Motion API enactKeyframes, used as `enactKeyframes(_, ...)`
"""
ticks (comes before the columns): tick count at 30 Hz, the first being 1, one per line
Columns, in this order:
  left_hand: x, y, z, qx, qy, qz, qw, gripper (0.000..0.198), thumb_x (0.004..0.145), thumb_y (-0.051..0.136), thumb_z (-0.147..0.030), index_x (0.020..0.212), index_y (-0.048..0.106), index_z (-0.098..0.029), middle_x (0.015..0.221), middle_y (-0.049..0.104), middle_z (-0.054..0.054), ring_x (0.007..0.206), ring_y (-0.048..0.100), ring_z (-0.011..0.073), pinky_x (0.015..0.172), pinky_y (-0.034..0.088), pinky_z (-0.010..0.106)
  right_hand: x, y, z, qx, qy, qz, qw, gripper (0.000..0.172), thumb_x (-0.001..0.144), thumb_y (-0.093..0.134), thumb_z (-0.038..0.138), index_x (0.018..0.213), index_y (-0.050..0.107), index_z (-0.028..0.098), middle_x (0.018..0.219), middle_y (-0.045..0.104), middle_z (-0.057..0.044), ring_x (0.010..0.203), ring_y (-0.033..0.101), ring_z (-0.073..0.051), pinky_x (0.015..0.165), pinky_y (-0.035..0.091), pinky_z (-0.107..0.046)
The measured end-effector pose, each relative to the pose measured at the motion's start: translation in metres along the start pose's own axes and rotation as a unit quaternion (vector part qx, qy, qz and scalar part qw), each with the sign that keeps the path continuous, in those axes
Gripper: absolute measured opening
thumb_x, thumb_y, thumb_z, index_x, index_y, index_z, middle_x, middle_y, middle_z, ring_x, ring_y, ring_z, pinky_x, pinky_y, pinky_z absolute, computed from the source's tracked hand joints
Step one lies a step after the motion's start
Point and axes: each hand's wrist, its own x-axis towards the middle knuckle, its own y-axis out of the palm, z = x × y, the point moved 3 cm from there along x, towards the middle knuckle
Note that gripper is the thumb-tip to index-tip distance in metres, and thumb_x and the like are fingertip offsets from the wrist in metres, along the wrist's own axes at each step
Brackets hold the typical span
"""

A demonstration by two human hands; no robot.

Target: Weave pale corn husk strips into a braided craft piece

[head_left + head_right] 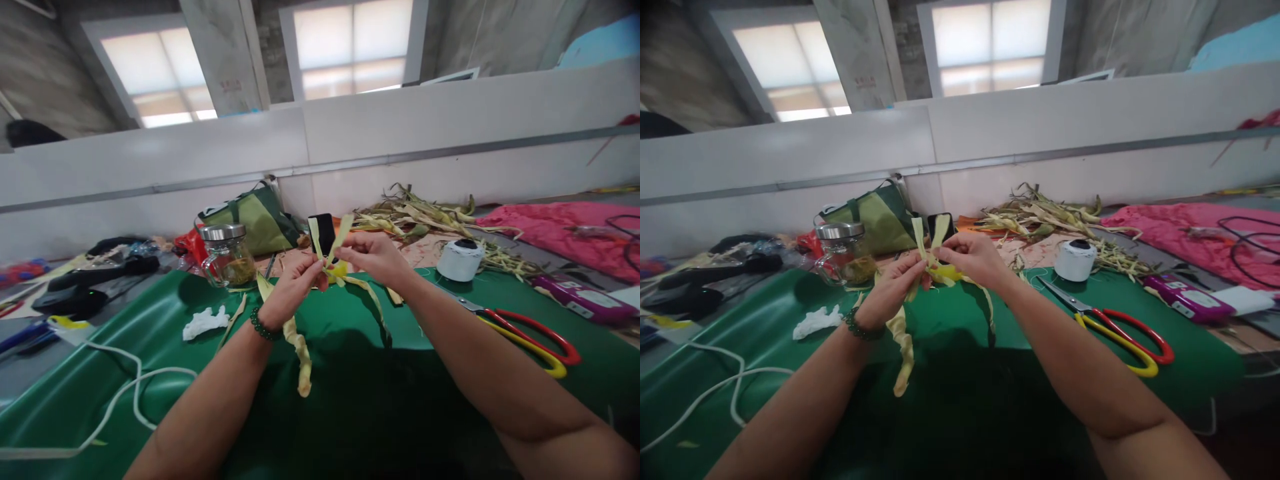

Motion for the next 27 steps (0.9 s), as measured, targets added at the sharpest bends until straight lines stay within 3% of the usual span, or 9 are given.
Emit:
enactKeyframes(4,0.000,0.001,0.005,0.004,-0.010,0.033,0.999,0.035,0.080,0.057,-0.045,0.060,0.064,-0.017,0.056,0.057,0.001,0.054,0.048,0.0117,0.052,0.036,0.023,0.001,0.011,-0.009,0.029,0.026,0.061,0.997,0.033,0.072,0.062,0.045,0.063,0.063,0.013,0.053,0.053,0.001,0.045,0.042,-0.007,0.041,0.028,-0.020)
enactKeyframes(12,0.001,0.002,0.003,0.037,0.025,0.038,0.998,0.023,0.069,0.071,-0.039,0.074,0.074,-0.017,0.066,0.065,0.003,0.059,0.050,0.0125,0.057,0.040,0.024,-0.004,0.012,-0.004,-0.022,-0.006,0.012,1.000,0.046,0.073,0.062,0.049,0.045,0.053,0.015,0.041,0.045,0.002,0.041,0.038,-0.007,0.040,0.025,-0.021)
enactKeyframes(17,0.002,-0.003,0.004,0.056,0.008,0.071,0.996,0.019,0.070,0.070,-0.032,0.075,0.073,-0.014,0.066,0.066,0.003,0.062,0.053,0.0131,0.059,0.040,0.024,-0.004,0.013,-0.012,0.046,0.062,-0.008,0.997,0.044,0.067,0.067,0.051,0.047,0.057,0.014,0.041,0.049,0.001,0.037,0.040,-0.006,0.038,0.028,-0.021)
enactKeyframes(22,0.004,-0.004,0.009,-0.010,-0.059,0.084,0.995,0.036,0.069,0.069,-0.046,0.056,0.064,-0.013,0.055,0.060,0.001,0.056,0.050,0.0099,0.056,0.038,0.022,0.004,0.017,-0.026,0.103,0.094,0.036,0.990,0.048,0.061,0.069,0.058,0.047,0.056,0.013,0.043,0.053,0.000,0.037,0.045,-0.007,0.038,0.034,-0.020)
enactKeyframes(27,0.001,-0.003,0.014,-0.132,-0.135,0.041,0.981,0.049,0.062,0.069,-0.062,0.067,0.066,-0.013,0.058,0.063,0.003,0.055,0.055,0.0117,0.052,0.040,0.022,0.005,0.013,-0.026,0.079,0.076,0.082,0.991,0.048,0.067,0.066,0.057,0.049,0.057,0.014,0.042,0.052,0.001,0.037,0.046,-0.006,0.037,0.033,-0.019)
